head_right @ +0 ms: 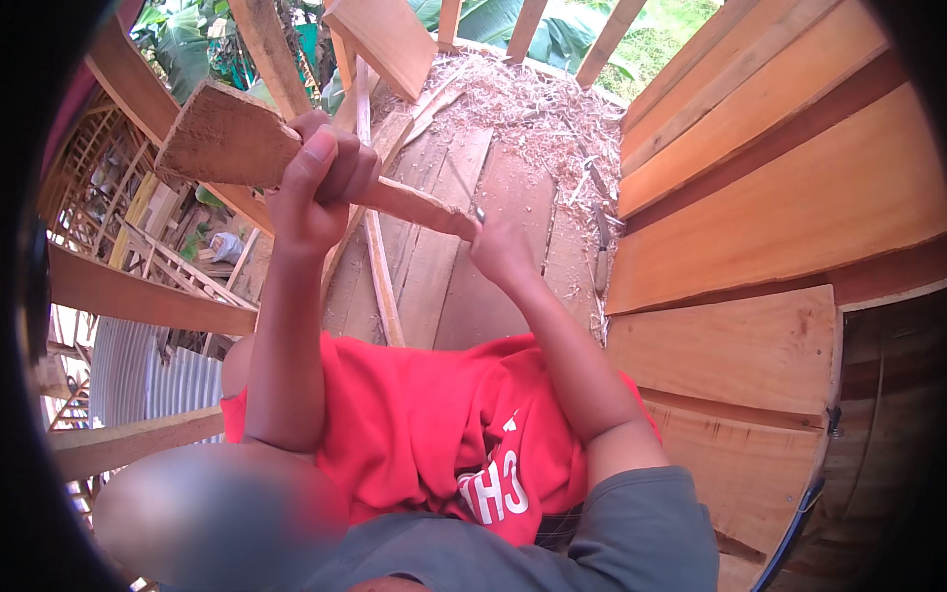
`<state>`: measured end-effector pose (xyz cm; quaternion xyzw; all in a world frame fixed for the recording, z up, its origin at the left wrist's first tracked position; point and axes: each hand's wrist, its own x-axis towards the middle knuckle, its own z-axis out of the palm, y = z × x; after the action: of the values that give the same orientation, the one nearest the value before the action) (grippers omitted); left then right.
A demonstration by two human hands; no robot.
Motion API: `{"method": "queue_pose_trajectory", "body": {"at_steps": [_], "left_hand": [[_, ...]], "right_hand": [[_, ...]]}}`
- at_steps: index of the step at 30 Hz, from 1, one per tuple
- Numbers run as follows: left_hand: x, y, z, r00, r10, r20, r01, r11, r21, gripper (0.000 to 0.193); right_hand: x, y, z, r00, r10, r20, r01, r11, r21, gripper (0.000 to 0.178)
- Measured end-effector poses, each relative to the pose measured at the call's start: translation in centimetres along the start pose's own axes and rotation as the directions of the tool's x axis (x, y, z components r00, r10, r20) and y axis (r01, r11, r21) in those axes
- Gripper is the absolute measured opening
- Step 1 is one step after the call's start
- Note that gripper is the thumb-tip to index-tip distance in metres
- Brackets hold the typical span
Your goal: The person carves a wooden stick using a knife, holding the stick in the left hand and the knife in the right. They repeatedly shave off thin layers of wood, rotating the stick to work on different sides. Wood shavings accumulate on the floor around them.
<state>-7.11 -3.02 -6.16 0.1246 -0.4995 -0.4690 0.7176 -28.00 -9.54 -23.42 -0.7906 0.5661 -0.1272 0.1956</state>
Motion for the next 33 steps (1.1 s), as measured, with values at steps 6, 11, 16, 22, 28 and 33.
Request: {"method": "queue_pose_trajectory", "body": {"at_steps": [6,11,16,22,28,33], "left_hand": [[0.0,0.0,-0.6,0.999,-0.016,-0.039,0.012,0.996,-0.093,0.027],[-0.2,0.0,-0.4,0.999,-0.025,-0.027,0.024,0.999,-0.048,0.027],[-0.2,-0.2,0.4,0.999,-0.007,-0.051,0.007,1.000,-0.002,0.029],[-0.1,0.1,0.2,0.998,-0.011,-0.063,0.009,1.000,-0.019,0.029],[0.1,0.4,-1.4,0.987,-0.041,-0.153,0.036,0.999,-0.032,0.032],[-0.9,0.6,-0.6,0.999,-0.025,-0.040,0.022,0.996,-0.082,0.033]], "right_hand": [[0.1,-0.9,-0.7,0.999,0.014,-0.034,-0.013,1.000,0.023,0.027],[0.2,1.3,0.0,0.978,0.004,0.210,-0.005,1.000,0.003,0.026],[-0.4,0.2,-1.2,0.996,0.086,0.029,-0.088,0.994,0.070,0.026],[-0.5,1.1,0.2,0.978,0.008,0.206,-0.012,1.000,0.020,0.026],[0.0,0.4,0.9,0.973,0.045,0.224,-0.060,0.996,0.062,0.025],[-1.2,7.1,6.2,0.956,0.172,0.239,-0.126,0.972,-0.198,0.027]]}}
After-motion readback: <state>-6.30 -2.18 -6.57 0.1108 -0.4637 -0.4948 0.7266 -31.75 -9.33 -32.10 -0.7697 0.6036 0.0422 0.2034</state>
